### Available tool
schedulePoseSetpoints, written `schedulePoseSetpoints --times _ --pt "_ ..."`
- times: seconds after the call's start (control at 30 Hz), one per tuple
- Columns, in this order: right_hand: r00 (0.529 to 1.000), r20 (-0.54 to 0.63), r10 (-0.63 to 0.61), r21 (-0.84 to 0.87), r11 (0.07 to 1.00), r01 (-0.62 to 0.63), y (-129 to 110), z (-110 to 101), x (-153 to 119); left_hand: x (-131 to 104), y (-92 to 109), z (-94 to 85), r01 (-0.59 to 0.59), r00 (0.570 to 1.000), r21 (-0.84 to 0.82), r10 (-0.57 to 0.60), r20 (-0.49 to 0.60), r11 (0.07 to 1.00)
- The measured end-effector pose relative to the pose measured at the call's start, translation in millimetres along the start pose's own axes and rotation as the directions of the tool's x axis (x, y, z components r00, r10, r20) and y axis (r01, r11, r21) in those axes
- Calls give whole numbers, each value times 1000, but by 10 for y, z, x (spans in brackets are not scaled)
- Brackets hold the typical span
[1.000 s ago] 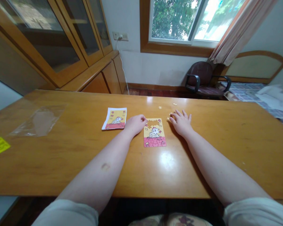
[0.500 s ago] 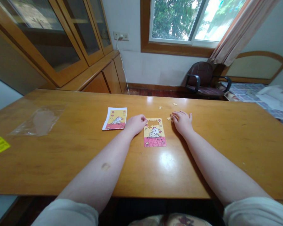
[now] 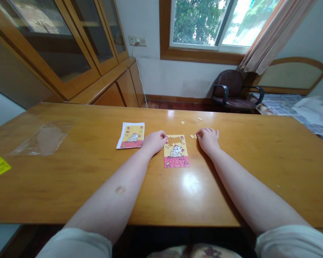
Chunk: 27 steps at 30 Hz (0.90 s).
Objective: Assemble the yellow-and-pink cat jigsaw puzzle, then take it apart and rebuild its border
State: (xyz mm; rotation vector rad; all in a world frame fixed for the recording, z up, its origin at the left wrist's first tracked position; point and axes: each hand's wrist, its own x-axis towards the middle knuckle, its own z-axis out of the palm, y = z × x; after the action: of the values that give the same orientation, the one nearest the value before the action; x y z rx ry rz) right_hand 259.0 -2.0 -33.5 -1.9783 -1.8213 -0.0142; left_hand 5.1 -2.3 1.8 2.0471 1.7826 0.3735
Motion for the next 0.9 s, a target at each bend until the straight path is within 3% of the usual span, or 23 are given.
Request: schedulePoseSetpoints --times 0.33,0.57,0.9 --pt "997 22 -69 -14 997 69 -21 -96 -61 -13 16 -19 6 1000 -3 -6 10 1000" --pt "998 61 -16 -31 999 17 -37 -83 -37 0 -1 -4 -3 1000 0 2 8 1000" --pt "999 -51 12 136 991 -5 -41 -136 -61 4 -7 0 1 1000 7 -1 7 1000"
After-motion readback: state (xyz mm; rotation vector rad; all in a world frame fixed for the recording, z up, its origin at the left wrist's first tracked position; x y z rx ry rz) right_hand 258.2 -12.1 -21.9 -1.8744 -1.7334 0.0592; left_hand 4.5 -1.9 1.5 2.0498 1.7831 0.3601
